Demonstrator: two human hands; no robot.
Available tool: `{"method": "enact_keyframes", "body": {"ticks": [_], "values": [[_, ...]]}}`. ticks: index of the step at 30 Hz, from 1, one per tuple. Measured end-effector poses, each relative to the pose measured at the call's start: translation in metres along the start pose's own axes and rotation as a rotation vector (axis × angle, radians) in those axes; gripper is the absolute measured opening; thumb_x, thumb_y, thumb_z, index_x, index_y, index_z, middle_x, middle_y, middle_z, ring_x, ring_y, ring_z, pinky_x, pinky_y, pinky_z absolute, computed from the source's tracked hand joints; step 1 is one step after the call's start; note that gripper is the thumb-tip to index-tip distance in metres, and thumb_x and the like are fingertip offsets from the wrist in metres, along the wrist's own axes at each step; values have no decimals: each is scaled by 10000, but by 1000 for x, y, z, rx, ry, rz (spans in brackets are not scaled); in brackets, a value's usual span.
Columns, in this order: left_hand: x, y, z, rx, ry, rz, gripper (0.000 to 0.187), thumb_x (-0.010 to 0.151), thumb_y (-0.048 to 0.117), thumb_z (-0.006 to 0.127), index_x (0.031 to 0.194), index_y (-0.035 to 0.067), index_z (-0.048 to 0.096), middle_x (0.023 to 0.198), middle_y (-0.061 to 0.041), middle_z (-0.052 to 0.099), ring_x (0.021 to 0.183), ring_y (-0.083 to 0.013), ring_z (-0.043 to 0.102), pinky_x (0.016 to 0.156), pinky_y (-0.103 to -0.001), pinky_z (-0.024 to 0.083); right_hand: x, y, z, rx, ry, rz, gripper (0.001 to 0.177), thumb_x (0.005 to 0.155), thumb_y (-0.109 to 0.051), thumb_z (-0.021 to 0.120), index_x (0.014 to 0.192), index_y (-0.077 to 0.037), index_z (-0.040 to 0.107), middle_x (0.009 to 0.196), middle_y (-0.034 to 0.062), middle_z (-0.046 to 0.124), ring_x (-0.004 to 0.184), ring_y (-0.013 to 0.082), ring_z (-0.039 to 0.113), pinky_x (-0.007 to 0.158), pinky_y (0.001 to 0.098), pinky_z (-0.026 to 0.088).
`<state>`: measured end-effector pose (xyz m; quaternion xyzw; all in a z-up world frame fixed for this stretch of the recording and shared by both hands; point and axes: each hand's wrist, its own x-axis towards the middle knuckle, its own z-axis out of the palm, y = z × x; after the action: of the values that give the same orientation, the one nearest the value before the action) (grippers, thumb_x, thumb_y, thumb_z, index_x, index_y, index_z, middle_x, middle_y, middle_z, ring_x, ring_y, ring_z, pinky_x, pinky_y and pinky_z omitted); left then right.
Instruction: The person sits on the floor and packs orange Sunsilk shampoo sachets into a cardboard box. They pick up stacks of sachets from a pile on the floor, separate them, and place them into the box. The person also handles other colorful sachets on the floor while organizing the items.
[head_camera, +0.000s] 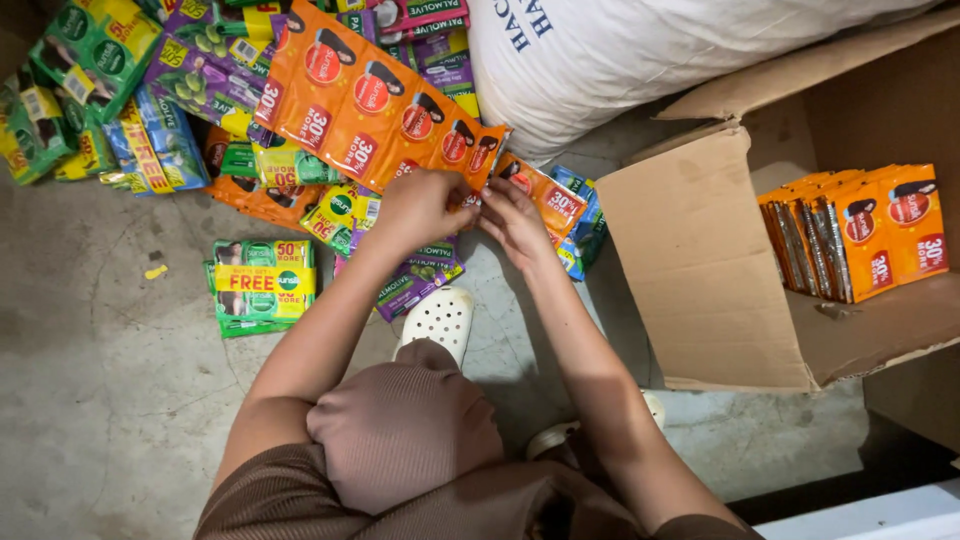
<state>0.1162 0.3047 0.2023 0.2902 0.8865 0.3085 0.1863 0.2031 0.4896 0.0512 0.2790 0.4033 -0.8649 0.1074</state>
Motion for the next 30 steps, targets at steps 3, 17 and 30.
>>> {"method": "enact_keyframes", "body": {"ticks": [3,17,30], "values": [[-2,-7,11,-28,26,-35,216,797,304,726,895,117,769,807,-86,752,768,-302,734,677,-444,568,-10,-12,14,31,-12,18,429,927,-195,740,1314,-101,580,1171,31,699,1052,158,695,912,339,574],[-27,1,-119,-342,448,-49,84,854,90,673,822,15,651,686,-1,591,628,-54,526,568,-254,424,-10,6,-74,-319,224,-322,305,881,11,695,1175,-6,614,1013,88,741,916,156,704,803,299,576],[-76,-2,-195,-891,978,129,75,947,8,549,873,19,538,712,13,474,598,-62,334,524,-212,263,-48,-3,-84,-1228,810,-679,522,986,-295,806,1253,71,546,1188,323,634,1112,475,594,978,519,461]]}}
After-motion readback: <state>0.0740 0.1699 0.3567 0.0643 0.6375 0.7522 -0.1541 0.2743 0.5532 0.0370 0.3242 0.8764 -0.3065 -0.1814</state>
